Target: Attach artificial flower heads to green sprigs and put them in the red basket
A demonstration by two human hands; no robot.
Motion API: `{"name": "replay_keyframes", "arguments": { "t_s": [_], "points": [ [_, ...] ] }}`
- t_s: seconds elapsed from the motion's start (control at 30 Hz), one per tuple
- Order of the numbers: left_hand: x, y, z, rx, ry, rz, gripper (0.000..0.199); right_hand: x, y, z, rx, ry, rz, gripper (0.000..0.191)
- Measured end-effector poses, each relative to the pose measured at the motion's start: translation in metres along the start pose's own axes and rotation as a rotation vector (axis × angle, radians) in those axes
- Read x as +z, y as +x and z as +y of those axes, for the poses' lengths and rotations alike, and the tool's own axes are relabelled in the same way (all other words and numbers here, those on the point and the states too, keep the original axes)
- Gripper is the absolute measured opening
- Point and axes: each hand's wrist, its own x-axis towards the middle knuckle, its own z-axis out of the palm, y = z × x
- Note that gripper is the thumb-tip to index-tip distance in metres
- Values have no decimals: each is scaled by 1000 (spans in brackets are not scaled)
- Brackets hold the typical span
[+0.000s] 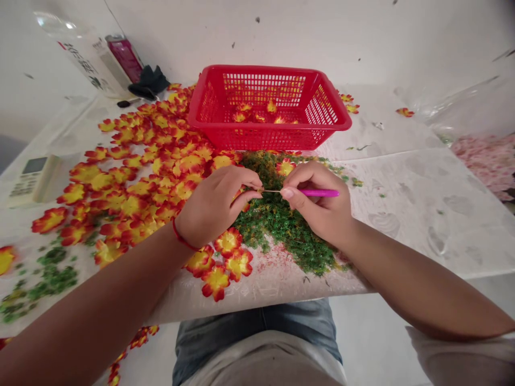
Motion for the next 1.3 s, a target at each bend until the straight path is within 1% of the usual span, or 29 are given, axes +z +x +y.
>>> {"name": "replay_keyframes", "arguments": {
  "t_s": [0.07, 0.13, 0.2, 0.23, 0.3, 0.37, 0.43, 0.5, 0.53, 0.6, 0.67, 0.7, 0.8, 0.87, 1.03, 1.17, 1.3],
  "points": [
    [0, 0, 0, 30, -3, 7, 14, 0, 1, 1, 1, -17, -33, 18],
    [1, -2, 1, 47, -15, 8, 12, 1, 3, 2, -36, -32, -71, 21],
    [2, -3, 3, 51, -38, -7, 12, 2, 4, 3, -66, -34, -109, 25],
    [2, -4, 4, 42, -49, -17, 13, 3, 4, 4, -58, -17, -133, 26],
    [2, -4, 5, 4, -66, -37, 16, 5, 3, 4, 8, 57, -183, 25],
    [1, -3, 6, -41, -66, -45, 20, 6, 1, 4, 96, 150, -195, 24],
    [-2, -1, 6, -54, -51, -34, 26, 7, 0, 3, 164, 227, -147, 25],
    [-6, 2, 6, -48, -19, -30, 29, 6, 1, 2, 210, 273, -63, 27],
    [-8, 4, 6, -41, 9, -56, 28, 6, 2, 2, 223, 284, -16, 27],
    [-11, 7, 6, -35, 97, -164, 24, 5, 4, 2, 230, 288, 69, 25],
    [-12, 9, 7, -47, 211, -289, 26, 4, 5, 4, 224, 295, 113, 24],
    [-12, 9, 7, -61, 261, -332, 27, 3, 5, 5, 218, 303, 118, 26],
    [-12, 9, 6, -110, 322, -370, 30, 3, 5, 7, 189, 325, 128, 39],
    [-12, 8, 6, -140, 297, -359, 30, 4, 5, 7, 174, 316, 135, 45],
    [-12, 6, 4, -232, 129, -290, 26, 4, 4, 1, 143, 249, 102, 46],
    [-7, 3, 0, -281, -8, -168, 27, 3, 3, 0, 107, 231, 66, 44],
    [-1, 2, 0, -336, -183, -76, 28, 3, 1, 0, 121, 210, 35, 42]
  ]
}}
